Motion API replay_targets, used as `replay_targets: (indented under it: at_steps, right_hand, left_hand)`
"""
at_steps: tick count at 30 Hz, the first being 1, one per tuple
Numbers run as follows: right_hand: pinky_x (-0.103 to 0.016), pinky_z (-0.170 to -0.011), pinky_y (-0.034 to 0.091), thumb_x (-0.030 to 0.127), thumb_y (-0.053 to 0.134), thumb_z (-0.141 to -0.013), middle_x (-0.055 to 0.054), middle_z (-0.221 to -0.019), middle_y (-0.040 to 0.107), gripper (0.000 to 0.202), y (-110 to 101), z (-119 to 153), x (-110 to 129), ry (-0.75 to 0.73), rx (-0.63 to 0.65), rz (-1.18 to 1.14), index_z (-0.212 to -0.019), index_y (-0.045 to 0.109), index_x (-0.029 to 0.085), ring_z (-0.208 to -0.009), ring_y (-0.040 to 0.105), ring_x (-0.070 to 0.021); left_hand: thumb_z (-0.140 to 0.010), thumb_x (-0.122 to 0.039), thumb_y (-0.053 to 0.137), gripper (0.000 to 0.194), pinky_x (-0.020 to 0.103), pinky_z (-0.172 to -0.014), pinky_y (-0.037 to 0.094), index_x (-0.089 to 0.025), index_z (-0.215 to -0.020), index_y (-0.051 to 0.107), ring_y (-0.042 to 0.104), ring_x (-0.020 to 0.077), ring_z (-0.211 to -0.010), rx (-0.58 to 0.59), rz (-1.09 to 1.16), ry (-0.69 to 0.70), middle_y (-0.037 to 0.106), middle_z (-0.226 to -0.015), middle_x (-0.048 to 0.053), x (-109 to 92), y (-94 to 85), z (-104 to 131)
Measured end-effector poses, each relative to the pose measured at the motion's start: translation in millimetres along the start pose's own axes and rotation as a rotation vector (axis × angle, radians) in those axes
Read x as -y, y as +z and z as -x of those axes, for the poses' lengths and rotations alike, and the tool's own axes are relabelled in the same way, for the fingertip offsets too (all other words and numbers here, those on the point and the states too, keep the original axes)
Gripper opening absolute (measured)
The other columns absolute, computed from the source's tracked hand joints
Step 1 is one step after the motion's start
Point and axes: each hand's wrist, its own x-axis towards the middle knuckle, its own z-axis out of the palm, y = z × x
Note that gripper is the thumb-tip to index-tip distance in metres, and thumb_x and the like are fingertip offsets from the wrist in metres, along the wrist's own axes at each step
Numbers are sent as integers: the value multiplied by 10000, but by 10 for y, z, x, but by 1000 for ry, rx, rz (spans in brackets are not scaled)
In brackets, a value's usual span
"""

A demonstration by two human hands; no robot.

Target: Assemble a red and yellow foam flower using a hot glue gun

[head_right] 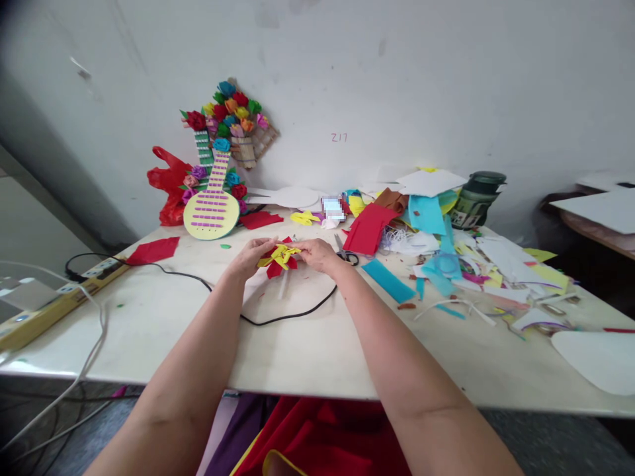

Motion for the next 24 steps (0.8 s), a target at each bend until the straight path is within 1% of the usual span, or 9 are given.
replay_targets:
  at_steps: [4,7,11,16,24]
  right_hand:
    - [-276,-892,467,97,481,-796,25,-1151,659,464,15,-15,-25,-12,-13,34,-1185,604,318,-1044,615,-156]
    - [-271,-879,469,108,483,-805,19,-1141,665,448,27,-25,-41,-16,-18,64,-1182,608,316,-1034,618,-156]
    - [-266,-864,470,109,472,-811,20,-1147,663,450,25,-25,-40,-42,-20,106,-1182,605,326,-1021,620,-153]
    - [-257,-842,473,121,471,-817,37,-1148,663,456,19,-22,-35,-46,-35,144,-1195,590,346,-1002,620,-150]
    - [-241,-812,471,124,476,-820,37,-1153,661,457,33,-29,-70,-87,-76,193,-1209,583,339,-985,618,-153]
  left_hand:
    - [-531,-329,809,382,227,-546,415,-119,-826,686,601,134,-595,57,27,-21,669,-713,70,-12,-15,6]
    - [-507,-268,817,388,231,-554,419,-113,-836,681,609,139,-609,43,-5,-46,673,-718,72,-20,-8,0]
    - [-481,-260,824,409,236,-544,416,-106,-830,674,612,149,-609,20,-33,-76,675,-713,79,-49,22,8]
    - [-446,-250,834,454,237,-528,404,-106,-840,661,600,145,-581,-9,-50,-79,672,-694,72,-83,54,22]
    - [-468,-268,811,422,242,-547,411,-110,-821,642,606,151,-600,-18,-76,-29,671,-702,63,-77,72,4]
